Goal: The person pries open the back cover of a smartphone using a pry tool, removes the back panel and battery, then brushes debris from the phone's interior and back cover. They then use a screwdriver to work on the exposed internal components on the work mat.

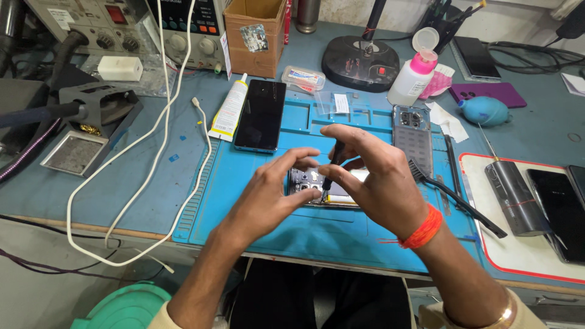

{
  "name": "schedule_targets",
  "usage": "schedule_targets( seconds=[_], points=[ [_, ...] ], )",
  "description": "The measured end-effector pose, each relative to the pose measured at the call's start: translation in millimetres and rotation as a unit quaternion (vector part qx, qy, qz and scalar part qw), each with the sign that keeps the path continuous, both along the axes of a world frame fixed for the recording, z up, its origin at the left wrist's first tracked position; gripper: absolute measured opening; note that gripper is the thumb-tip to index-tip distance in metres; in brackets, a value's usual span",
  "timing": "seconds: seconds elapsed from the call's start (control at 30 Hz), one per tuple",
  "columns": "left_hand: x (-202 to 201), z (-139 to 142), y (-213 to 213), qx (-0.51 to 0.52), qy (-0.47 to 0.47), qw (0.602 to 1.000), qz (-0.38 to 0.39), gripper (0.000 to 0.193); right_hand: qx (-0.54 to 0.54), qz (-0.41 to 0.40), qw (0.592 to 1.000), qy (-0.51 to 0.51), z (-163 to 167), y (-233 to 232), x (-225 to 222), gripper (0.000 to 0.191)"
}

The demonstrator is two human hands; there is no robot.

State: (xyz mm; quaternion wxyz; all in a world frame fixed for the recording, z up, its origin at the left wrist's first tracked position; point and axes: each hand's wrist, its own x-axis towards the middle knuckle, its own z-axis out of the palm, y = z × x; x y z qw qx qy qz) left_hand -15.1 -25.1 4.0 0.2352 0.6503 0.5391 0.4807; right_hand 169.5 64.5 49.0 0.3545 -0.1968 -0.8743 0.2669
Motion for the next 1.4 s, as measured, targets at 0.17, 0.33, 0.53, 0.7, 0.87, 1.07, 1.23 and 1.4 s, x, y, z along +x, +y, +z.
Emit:
schedule_targets(
  seconds=[0.17,0.33,0.53,0.7,0.87,1.07,1.23,1.4],
  points=[
    [6.5,-5.3,6.1,-0.047,-0.149,0.985,-0.074,0.067,0.045,0.017,0.999,0.012,-3.7,0.8,2.3,0.047],
    [10.4,-10.0,19.0,-0.039,-0.162,0.984,-0.059,0.064,-0.059,0.111,0.992,-0.001,2.3,3.1,6.8,0.046],
    [25.3,-2.3,24.3,0.015,-0.049,0.997,0.051,0.079,0.029,-0.004,0.999,-0.024,5.6,-2.8,-2.3,0.049],
    [9.5,2.7,16.8,-0.037,-0.175,0.979,-0.1,0.074,-0.09,0.136,0.986,-0.031,19.2,0.9,8.1,0.052],
    [19.4,-3.1,26.2,-0.062,-0.076,0.995,0.007,0.083,-0.035,0.002,0.997,-0.073,17.8,-5.0,1.5,0.052],
    [6.9,-3.1,22.9,-0.076,-0.162,0.976,-0.126,0.083,-0.057,0.102,0.992,-0.044,25.0,1.3,8.5,0.049],
    [14.6,-1.2,29.0,-0.068,-0.037,0.997,-0.004,0.087,-0.007,-0.001,0.998,-0.058,19.0,-1.7,4.3,0.045],
    [5.3,-1.0,24.8,-0.063,-0.17,0.975,-0.13,0.077,0.005,0.145,0.989,-0.027,26.0,1.9,9.8,0.047]
  ],
)
